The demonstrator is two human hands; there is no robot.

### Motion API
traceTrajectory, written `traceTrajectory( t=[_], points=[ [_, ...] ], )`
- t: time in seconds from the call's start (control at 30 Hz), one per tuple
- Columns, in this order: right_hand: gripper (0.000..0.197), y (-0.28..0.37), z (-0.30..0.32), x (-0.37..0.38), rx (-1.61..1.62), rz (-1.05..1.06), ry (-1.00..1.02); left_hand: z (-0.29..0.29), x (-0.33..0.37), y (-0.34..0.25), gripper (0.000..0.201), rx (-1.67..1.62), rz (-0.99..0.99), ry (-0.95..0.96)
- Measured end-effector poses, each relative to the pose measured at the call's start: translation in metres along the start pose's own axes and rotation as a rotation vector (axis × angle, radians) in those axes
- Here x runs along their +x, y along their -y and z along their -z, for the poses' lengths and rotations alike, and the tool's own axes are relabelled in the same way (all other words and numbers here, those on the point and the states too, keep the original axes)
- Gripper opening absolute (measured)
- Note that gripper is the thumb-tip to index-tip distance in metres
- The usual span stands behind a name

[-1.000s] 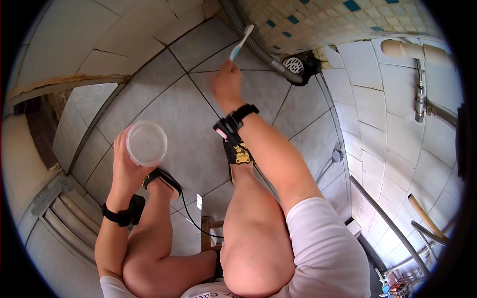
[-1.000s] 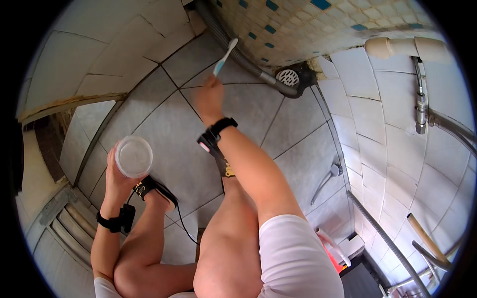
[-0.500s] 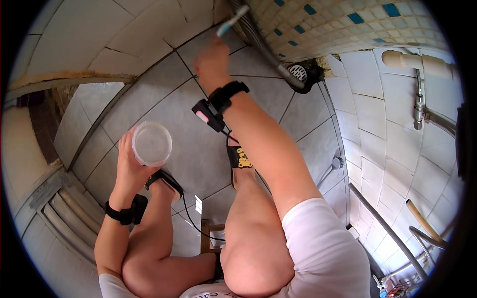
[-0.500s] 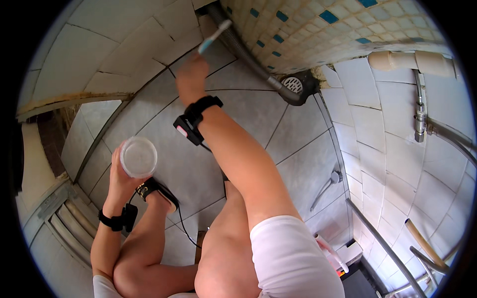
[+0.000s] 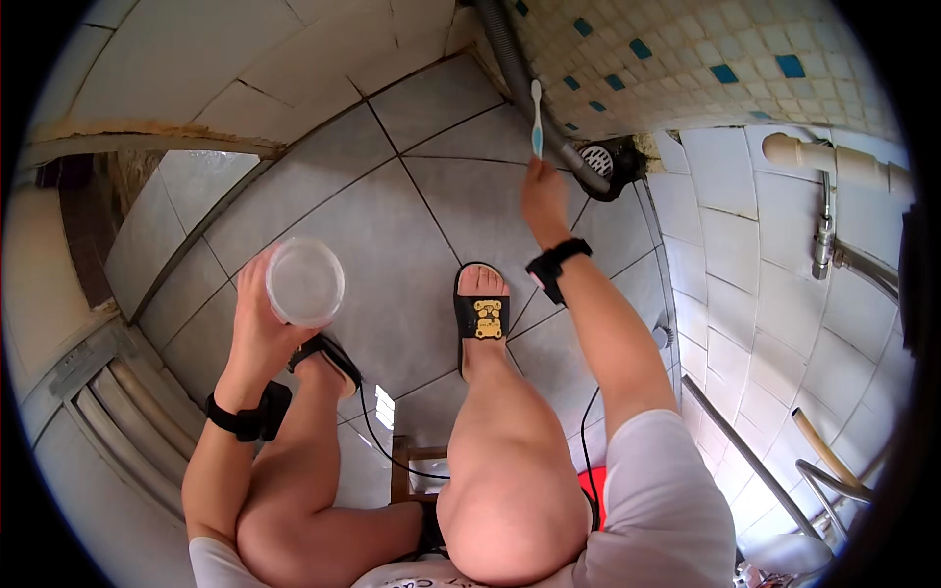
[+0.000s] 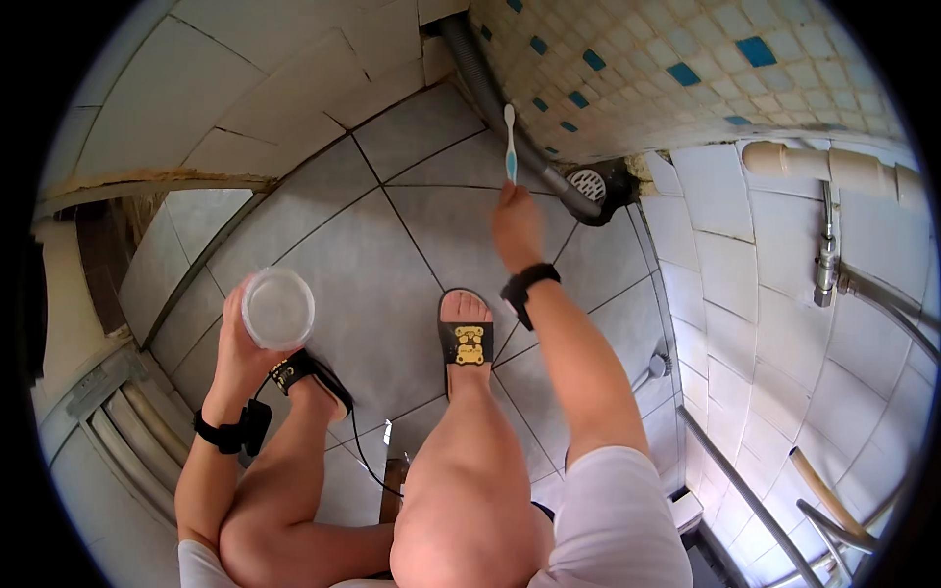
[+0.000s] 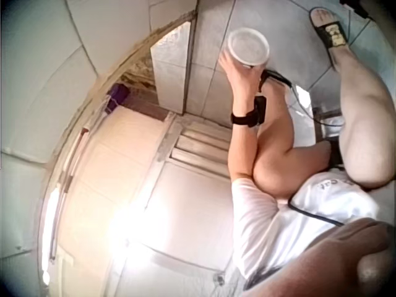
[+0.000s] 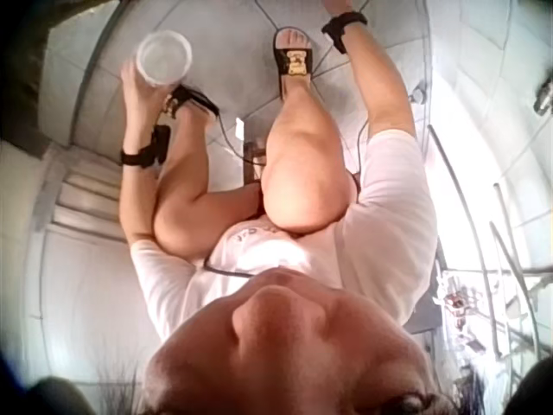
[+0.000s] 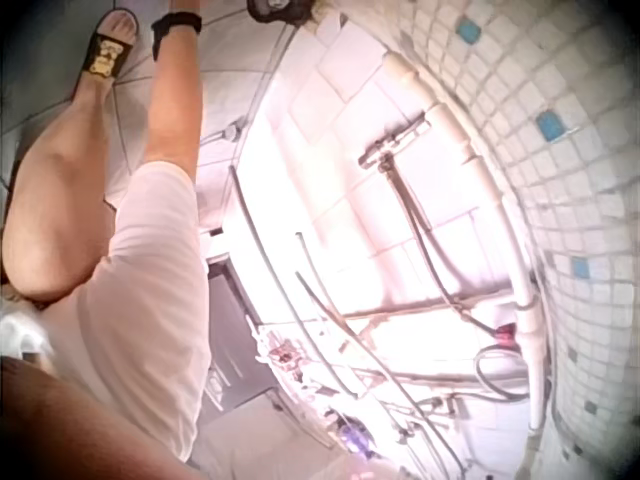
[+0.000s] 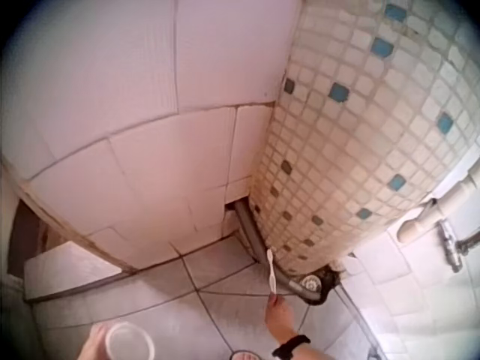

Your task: The person is scrubbing bathroom wall tiles with a toothbrush.

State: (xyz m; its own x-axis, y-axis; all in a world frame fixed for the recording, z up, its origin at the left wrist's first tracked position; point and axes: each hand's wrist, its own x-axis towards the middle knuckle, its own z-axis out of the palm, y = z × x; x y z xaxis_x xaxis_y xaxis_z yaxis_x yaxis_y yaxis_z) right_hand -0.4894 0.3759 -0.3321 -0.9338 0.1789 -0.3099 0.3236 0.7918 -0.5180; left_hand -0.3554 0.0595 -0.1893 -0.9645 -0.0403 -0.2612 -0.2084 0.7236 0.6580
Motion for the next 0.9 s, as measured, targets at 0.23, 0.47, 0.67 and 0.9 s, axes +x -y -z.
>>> traceTrajectory(
  t=[0.23, 0.47, 0.67, 0.9],
  points=[
    [0.019, 0.057, 0.061, 0.05, -0.62, 0.506, -0.18, 0.001, 0.004, -0.006, 0.077, 0.004, -0.034, -0.008],
    [0.014, -0.012, 0.117, 0.023, -0.999, 0.373, 0.124, 0.005, 0.003, -0.005, 0.078, -0.032, 0.01, -0.029],
    [0.024, 0.02, 0.111, 0.033, -0.696, 0.446, 0.023, 0.001, -0.001, -0.002, 0.078, -0.007, 0.004, -0.003],
    [0.026, -0.027, 0.125, 0.033, -0.963, 0.45, 0.147, 0.004, 0.004, -0.01, 0.077, -0.035, -0.016, -0.034]
  ],
)
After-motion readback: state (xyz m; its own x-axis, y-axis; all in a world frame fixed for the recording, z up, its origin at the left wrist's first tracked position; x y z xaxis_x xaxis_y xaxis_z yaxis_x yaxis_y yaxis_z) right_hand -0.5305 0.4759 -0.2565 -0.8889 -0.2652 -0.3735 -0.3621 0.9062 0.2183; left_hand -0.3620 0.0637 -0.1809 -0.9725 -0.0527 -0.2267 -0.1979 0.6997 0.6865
